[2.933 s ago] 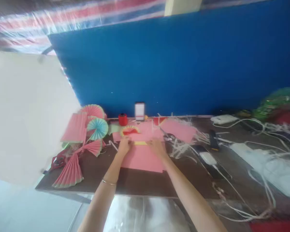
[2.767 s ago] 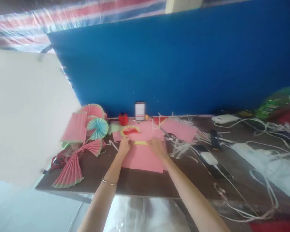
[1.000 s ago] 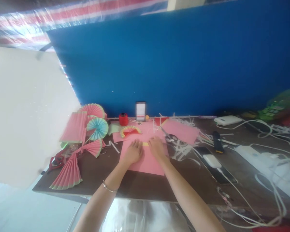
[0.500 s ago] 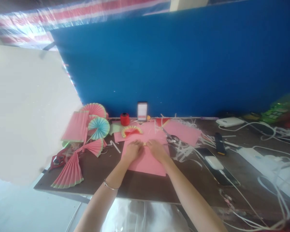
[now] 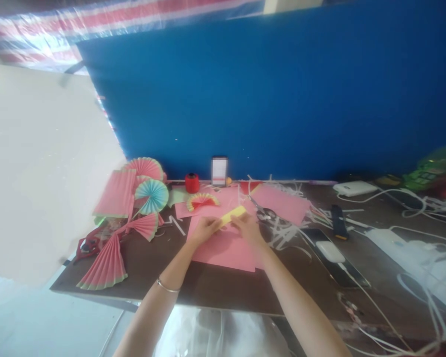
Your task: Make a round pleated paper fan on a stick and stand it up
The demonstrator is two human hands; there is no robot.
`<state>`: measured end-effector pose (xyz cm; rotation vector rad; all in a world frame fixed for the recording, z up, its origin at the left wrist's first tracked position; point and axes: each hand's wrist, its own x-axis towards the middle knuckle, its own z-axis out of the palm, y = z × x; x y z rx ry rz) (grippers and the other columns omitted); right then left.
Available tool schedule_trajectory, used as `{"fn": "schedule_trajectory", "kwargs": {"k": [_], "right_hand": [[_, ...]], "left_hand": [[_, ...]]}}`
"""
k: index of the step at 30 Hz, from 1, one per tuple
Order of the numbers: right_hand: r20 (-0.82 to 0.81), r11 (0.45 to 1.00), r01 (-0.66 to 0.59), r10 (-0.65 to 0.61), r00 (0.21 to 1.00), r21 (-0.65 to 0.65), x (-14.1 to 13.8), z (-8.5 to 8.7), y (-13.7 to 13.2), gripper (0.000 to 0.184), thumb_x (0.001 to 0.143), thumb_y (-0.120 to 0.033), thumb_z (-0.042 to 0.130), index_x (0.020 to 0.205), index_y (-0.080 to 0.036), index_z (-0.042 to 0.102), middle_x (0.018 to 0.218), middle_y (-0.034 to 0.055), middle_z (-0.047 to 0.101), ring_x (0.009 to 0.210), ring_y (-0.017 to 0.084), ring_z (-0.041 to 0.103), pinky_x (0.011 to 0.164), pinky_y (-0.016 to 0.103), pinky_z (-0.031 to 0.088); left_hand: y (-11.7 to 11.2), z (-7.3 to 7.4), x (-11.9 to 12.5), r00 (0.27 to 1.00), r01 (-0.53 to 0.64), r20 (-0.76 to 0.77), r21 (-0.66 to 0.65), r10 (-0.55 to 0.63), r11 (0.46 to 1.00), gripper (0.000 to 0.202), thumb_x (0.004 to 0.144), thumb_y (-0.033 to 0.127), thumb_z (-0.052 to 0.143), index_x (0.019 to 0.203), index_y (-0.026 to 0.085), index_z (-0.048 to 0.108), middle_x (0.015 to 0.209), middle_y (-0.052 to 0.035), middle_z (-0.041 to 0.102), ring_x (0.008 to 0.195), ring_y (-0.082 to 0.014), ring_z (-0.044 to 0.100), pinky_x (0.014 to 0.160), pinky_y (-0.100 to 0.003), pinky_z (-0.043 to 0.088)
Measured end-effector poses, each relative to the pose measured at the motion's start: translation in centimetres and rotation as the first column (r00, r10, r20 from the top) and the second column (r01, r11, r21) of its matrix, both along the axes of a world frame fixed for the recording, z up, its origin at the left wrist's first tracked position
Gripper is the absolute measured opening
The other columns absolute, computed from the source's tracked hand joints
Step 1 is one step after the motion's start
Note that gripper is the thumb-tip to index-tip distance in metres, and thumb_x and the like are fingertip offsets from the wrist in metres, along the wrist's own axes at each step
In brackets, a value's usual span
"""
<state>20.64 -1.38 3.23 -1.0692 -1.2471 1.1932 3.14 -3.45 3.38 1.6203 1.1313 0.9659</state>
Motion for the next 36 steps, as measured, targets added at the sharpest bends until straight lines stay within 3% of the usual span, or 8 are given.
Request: {"fn": "schedule_trajectory", "kwargs": {"k": [6,11,16,22,27,30,36], "right_hand": [[-0.016,0.989,0.15,-0.15,0.989,-0.022,0.3,0.2,-0.1,0.036,0.056,-0.047,0.073,0.072,-0.016,0.065,0.057,0.0007,0.063,0.052,0.014,0.059,0.052,0.026,0.048],[0.079,0.987,0.161,-0.161,0.984,0.0,0.5,1.2,-0.8,0.035,0.058,-0.047,0.073,0.069,-0.015,0.066,0.052,0.0009,0.062,0.047,0.013,0.057,0.049,0.024,0.046],[0.029,0.987,0.162,-0.162,0.986,0.013,0.4,1.4,-0.8,0.035,0.058,-0.048,0.072,0.069,-0.015,0.066,0.051,0.0,0.061,0.046,0.012,0.056,0.048,0.024,0.045],[0.076,0.986,0.168,-0.169,0.983,0.016,0.4,1.2,-0.8,0.035,0.059,-0.048,0.071,0.066,-0.015,0.063,0.049,-0.0001,0.059,0.045,0.012,0.053,0.048,0.025,0.043],[0.07,0.99,0.135,-0.137,0.988,0.035,0.3,0.8,-0.7,0.033,0.062,-0.048,0.07,0.061,-0.016,0.06,0.048,-0.0013,0.057,0.045,0.011,0.051,0.048,0.023,0.041],[0.061,0.989,0.143,-0.145,0.988,0.036,0.3,0.5,-0.5,0.035,0.061,-0.049,0.07,0.06,-0.016,0.058,0.048,-0.0015,0.056,0.045,0.011,0.05,0.047,0.024,0.04],[0.097,0.993,0.105,-0.11,0.989,0.054,0.0,0.9,-0.9,0.038,0.06,-0.053,0.069,0.057,-0.017,0.057,0.047,-0.0006,0.055,0.045,0.011,0.05,0.047,0.024,0.039]], "left_hand": [[-0.1,0.4,-0.5,0.994,0.099,-0.034,-0.093,-0.102,0.991,0.057,0.079,0.062,0.042,0.08,0.011,0.069,0.06,-0.0058,0.065,0.047,-0.0098,0.052,0.047,-0.019,0.038],[-0.2,0.2,-0.3,0.994,0.077,-0.068,-0.086,-0.083,0.993,0.054,0.078,0.061,0.045,0.074,0.012,0.065,0.056,-0.0033,0.062,0.047,-0.0097,0.052,0.046,-0.019,0.037],[-0.1,0.2,-0.3,0.995,0.102,0.014,-0.125,-0.101,0.987,0.051,0.075,0.061,0.051,0.073,0.012,0.065,0.052,-0.0014,0.059,0.047,-0.0098,0.054,0.048,-0.02,0.04],[-0.2,0.2,-0.3,0.988,0.151,0.053,-0.167,-0.144,0.974,0.051,0.074,0.06,0.052,0.078,0.011,0.066,0.058,-0.0053,0.065,0.049,-0.012,0.058,0.047,-0.021,0.042],[-0.5,0.5,0.2,0.995,0.096,0.012,-0.131,-0.095,0.987,0.05,0.079,0.058,0.047,0.077,0.011,0.065,0.066,-0.0078,0.067,0.053,-0.0127,0.06,0.045,-0.02,0.042],[-0.4,0.6,0.3,0.993,0.119,0.0,-0.11,-0.12,0.987,0.05,0.081,0.056,0.044,0.075,0.01,0.064,0.066,-0.0083,0.068,0.054,-0.0132,0.061,0.044,-0.019,0.042],[-0.3,-0.1,0.4,0.997,0.061,-0.035,-0.082,-0.064,0.995,0.046,0.079,0.055,0.048,0.075,0.012,0.063,0.068,-0.0071,0.068,0.059,-0.0156,0.063,0.049,-0.022,0.046]]}}
